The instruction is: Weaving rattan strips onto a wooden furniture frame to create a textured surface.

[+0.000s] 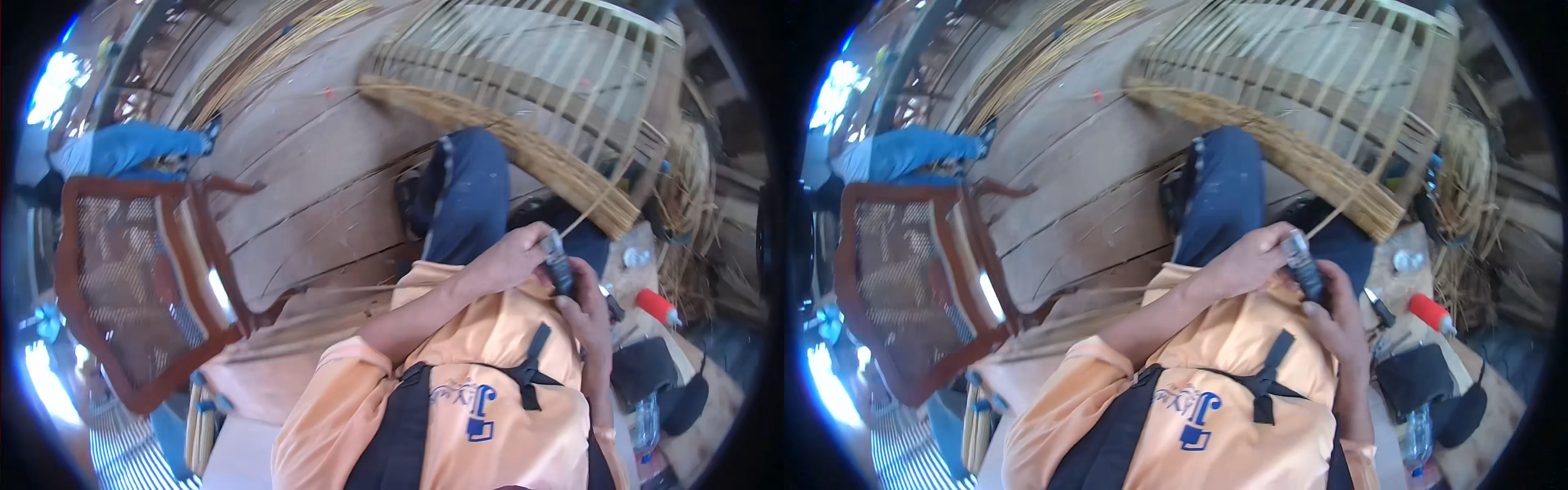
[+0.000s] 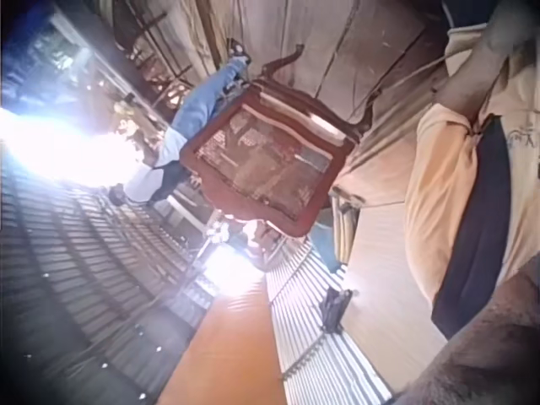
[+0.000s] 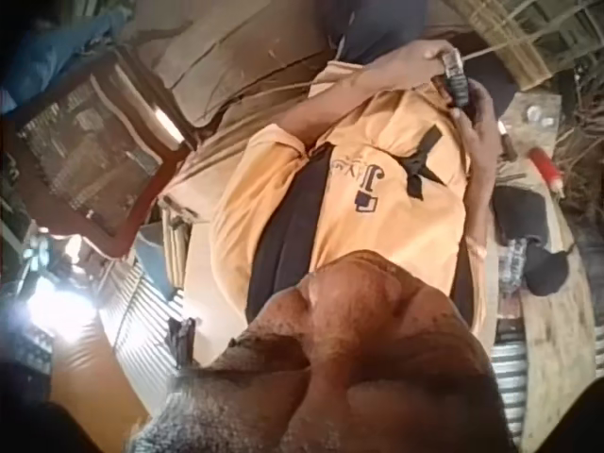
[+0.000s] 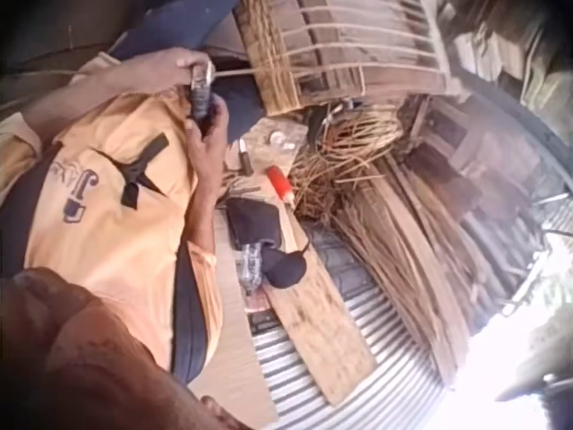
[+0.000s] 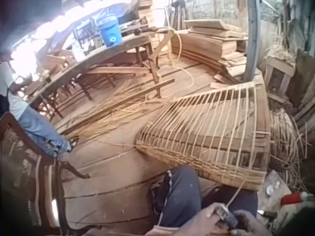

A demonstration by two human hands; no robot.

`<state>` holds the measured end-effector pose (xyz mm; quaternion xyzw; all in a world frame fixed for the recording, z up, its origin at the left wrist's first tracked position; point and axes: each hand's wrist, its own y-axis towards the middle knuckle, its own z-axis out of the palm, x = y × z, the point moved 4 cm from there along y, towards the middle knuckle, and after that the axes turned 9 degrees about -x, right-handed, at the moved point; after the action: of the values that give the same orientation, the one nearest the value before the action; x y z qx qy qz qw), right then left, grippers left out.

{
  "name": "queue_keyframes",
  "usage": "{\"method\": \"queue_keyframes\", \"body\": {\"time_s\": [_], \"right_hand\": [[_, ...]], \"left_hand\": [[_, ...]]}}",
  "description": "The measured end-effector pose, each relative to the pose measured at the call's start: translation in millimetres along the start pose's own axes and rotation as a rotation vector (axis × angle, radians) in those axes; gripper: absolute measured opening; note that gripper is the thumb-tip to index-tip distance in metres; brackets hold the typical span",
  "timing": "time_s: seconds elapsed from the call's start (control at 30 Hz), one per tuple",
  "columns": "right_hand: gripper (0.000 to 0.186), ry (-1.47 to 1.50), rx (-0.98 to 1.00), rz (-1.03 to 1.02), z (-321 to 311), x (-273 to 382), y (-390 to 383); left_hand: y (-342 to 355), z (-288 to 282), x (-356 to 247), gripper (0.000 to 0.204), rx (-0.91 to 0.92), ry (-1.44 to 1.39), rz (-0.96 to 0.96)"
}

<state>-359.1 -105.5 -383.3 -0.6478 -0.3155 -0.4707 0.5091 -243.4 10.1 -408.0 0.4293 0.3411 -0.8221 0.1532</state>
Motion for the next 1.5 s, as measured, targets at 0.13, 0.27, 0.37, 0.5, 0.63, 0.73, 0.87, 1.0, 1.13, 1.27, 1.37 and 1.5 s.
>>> {"method": "queue_keyframes", "body": {"time_s": [0.13, 0.27, 0.37, 0.5, 0.63, 0.73, 0.87, 1.0, 1.13, 1.27, 1.37, 1.5], "right_hand": [[0.053, -0.316, -0.098, -0.087, 18.0, 22.8, 19.6], [0.039, -0.309, -0.196, -0.245, 7.0, 30.9, 21.2], [0.032, -0.120, -0.218, -0.053, -9.8, 21.2, 24.4], [0.028, -0.045, -0.195, 0.104, -6.6, 38.7, 21.5], [0.027, 0.154, -0.193, 0.062, -11.8, 21.4, 29.6], [0.023, 0.116, -0.182, 0.034, -13.4, 24.1, 27.0], [0.029, -0.109, -0.114, -0.134, -5.4, 19.6, 33.8], [0.035, 0.105, -0.007, -0.109, 0.3, 24.5, 29.4], [0.040, 0.582, 0.201, -0.039, 9.3, 18.3, 23.0], [0.038, 0.565, 0.188, -0.094, 8.5, 13.2, 21.9], [0.038, 0.575, 0.178, -0.143, 0.3, 10.5, 19.7], [0.039, 0.684, 0.160, -0.125, -14.4, 5.2, 6.1]], "left_hand": [[-18.0, -0.1, -16.5, 0.018, -0.107, 0.291, 0.074], [-22.7, -14.4, -31.1, 0.019, -0.319, 0.547, 0.151], [-19.3, -20.1, -31.7, 0.019, -0.290, 0.562, 0.130], [-19.5, -18.8, -33.0, 0.016, -0.290, 0.553, 0.130], [-18.5, -13.9, -32.1, 0.014, -0.289, 0.570, 0.124], [-21.6, -3.4, -37.6, 0.016, -0.323, 0.707, 0.131], [-28.6, -8.5, -30.0, 0.018, -0.356, 0.704, 0.164], [-35.9, 3.9, -31.1, 0.013, -0.377, 0.638, 0.085], [-33.9, 5.7, -28.7, 0.009, -0.319, 0.603, 0.116], [-27.7, 12.0, -24.4, 0.007, -0.276, 0.618, 0.190], [-29.5, 29.5, -23.4, 0.009, -0.340, 0.617, 0.225], [-33.4, 45.4, -18.4, 0.013, -0.298, 0.666, 0.323]]}}
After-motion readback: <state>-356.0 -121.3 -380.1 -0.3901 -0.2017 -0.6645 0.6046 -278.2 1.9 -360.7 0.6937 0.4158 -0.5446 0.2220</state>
